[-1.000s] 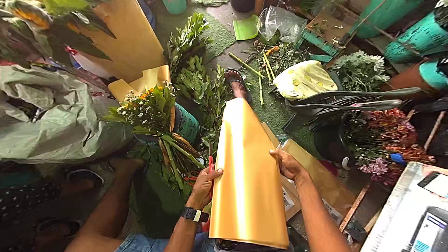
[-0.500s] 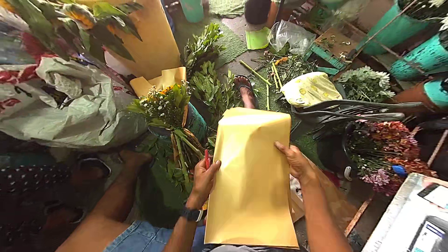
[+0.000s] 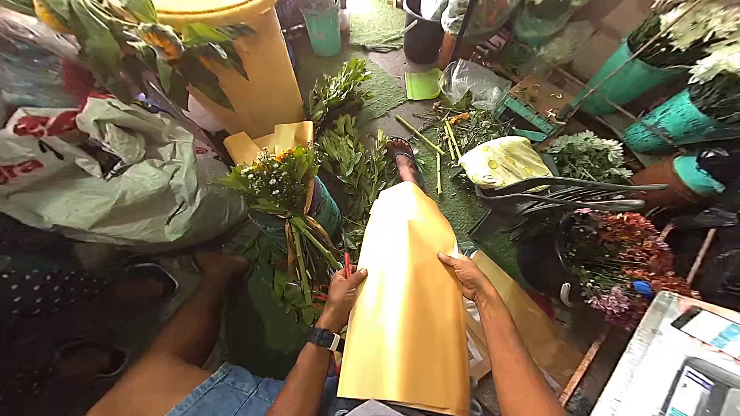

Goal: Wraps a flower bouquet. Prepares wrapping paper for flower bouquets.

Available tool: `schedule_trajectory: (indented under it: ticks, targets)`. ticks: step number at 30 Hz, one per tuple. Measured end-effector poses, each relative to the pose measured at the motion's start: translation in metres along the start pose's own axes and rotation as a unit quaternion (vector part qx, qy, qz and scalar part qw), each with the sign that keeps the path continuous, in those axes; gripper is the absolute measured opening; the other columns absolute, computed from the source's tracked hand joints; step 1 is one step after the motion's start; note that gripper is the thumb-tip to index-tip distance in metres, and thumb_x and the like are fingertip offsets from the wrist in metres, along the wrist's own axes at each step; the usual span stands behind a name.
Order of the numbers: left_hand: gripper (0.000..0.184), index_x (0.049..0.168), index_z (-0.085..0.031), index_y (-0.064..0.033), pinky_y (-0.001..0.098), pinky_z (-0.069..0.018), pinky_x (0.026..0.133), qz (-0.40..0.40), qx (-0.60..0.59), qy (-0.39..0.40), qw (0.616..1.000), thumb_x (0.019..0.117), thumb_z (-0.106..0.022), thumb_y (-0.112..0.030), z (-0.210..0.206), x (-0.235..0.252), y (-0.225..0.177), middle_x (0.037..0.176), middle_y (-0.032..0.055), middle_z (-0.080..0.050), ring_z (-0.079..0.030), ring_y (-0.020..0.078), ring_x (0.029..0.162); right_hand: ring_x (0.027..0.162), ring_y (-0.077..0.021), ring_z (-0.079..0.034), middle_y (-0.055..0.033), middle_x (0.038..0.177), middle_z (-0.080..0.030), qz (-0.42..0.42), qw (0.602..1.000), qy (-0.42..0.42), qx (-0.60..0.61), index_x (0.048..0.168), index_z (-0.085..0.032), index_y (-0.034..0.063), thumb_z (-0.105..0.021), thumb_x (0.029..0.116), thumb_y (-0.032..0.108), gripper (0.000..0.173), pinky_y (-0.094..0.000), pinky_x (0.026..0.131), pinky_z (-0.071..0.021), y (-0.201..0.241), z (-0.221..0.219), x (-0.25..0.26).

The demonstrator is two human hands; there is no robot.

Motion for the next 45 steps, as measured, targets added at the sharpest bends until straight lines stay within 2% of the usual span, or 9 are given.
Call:
schedule_trajectory:
  ticks: [6,11,17,22,24,27,30,36,45]
  targets:
    - [0.01,0.097,-0.065,0.0019,0.0322,-0.0559,0.066,-0.022,0.081,0.02,0.996,0.0957,-0.068,-0.008,-0.035,0.042,-0.019,0.077,0.0072,-0.065,-0.063,0.014,0.067,0.087,-0.0251,-0.073,-0.0167,0.101,-0.071,0.021,0.997,-0.079,-0.007,0.128,-0.056,0.0004,-0.06,0.1028,0.024,0.035,-0.0431,0.075,-0.0628,0.021,0.023,0.028]
    - [0.015,0.101,-0.066,0.0015,0.0377,-0.0544,0.071,-0.011,0.171,0.043,0.984,0.0953,-0.069,-0.013,-0.077,0.086,-0.037,0.084,0.0101,-0.065,-0.062,0.0176,0.073,0.136,-0.0453,-0.049,-0.03,0.148,-0.048,0.15,0.887,-0.236,-0.367,0.156,-0.035,0.0009,-0.07,0.0945,0.041,0.081,-0.0618,0.112,-0.0395,0.071,0.032,0.017]
    - [0.021,0.104,-0.064,0.0002,0.0406,-0.0506,0.066,-0.002,0.225,0.063,0.972,0.0991,-0.066,-0.021,-0.096,0.117,-0.042,0.083,0.0121,-0.062,-0.057,0.0197,0.07,0.155,-0.0377,-0.023,-0.0133,0.17,-0.023,0.185,0.831,-0.082,-0.519,0.162,-0.033,0.0202,-0.039,0.1014,0.067,0.077,-0.0626,0.124,-0.0182,0.039,-0.089,-0.031]
    - [0.024,0.104,-0.066,0.0017,0.0444,-0.0547,0.069,-0.064,0.214,0.071,0.972,0.0952,-0.07,-0.021,-0.079,0.135,-0.028,0.087,0.0155,-0.066,-0.063,0.0236,0.074,0.158,-0.0363,-0.015,-0.0118,0.172,-0.013,0.187,0.785,-0.082,-0.585,0.166,-0.022,0.0261,-0.024,0.0996,0.075,0.082,-0.0653,0.125,-0.0074,-0.014,-0.109,-0.026]
    - [0.043,0.124,-0.062,-0.0001,0.0485,-0.0576,0.079,-0.075,0.233,0.067,0.967,0.095,-0.071,-0.03,-0.06,0.114,-0.037,0.1,0.0188,-0.068,-0.067,0.0278,0.084,0.158,-0.0363,-0.013,-0.0115,0.173,-0.011,0.186,0.788,-0.08,-0.582,0.166,-0.019,0.0263,-0.024,0.1014,0.072,0.079,-0.0656,0.124,-0.0085,-0.017,-0.106,-0.025]
    - [0.051,0.141,-0.051,-0.015,0.0436,-0.0532,0.064,-0.074,0.269,0.068,0.958,0.1046,-0.049,-0.05,-0.016,0.032,-0.058,0.097,0.0153,-0.065,-0.061,0.0261,0.074,0.158,-0.0346,-0.014,-0.0098,0.173,-0.013,0.195,0.795,-0.092,-0.567,0.166,-0.018,0.025,-0.023,0.1026,0.069,0.078,-0.0649,0.124,-0.0086,-0.016,-0.104,-0.022]
    - [0.039,0.134,-0.055,-0.0074,0.0409,-0.0568,0.064,-0.059,0.269,0.077,0.958,0.1022,-0.051,-0.029,0.034,-0.027,-0.043,0.094,0.0124,-0.066,-0.064,0.0225,0.073,0.158,-0.0326,-0.015,-0.0078,0.173,-0.013,0.193,0.8,-0.093,-0.561,0.167,-0.015,0.0232,-0.023,0.1023,0.069,0.08,-0.0634,0.124,-0.0093,-0.016,-0.106,-0.021]
    - [0.041,0.134,-0.057,-0.0083,0.0362,-0.0587,0.068,-0.035,0.347,0.035,0.937,0.101,-0.055,-0.032,0.085,-0.143,0.001,0.098,0.0047,-0.07,-0.067,0.0145,0.076,0.158,-0.0326,-0.016,-0.0074,0.173,-0.011,0.191,0.793,-0.091,-0.571,0.167,-0.013,0.0249,-0.023,0.101,0.072,0.082,-0.064,0.124,-0.0108,-0.015,-0.108,-0.022]
    - [0.042,0.129,-0.063,-0.0157,0.0382,-0.0583,0.075,-0.012,0.337,0.135,0.931,0.1088,-0.038,-0.042,0.067,-0.164,0.03,0.086,-0.0004,-0.068,-0.067,0.0133,0.076,0.158,-0.0322,-0.015,-0.0081,0.173,-0.011,0.191,0.787,-0.096,-0.578,0.167,-0.012,0.024,-0.023,0.1011,0.072,0.082,-0.0632,0.124,-0.0102,-0.014,-0.109,-0.027]
Point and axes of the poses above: each hand's wrist, its own x-axis towards the middle knuckle, its own z-axis out of the back of the hand, y = z × x, the point moved 6 cm from there along x, towards the middle knuckle
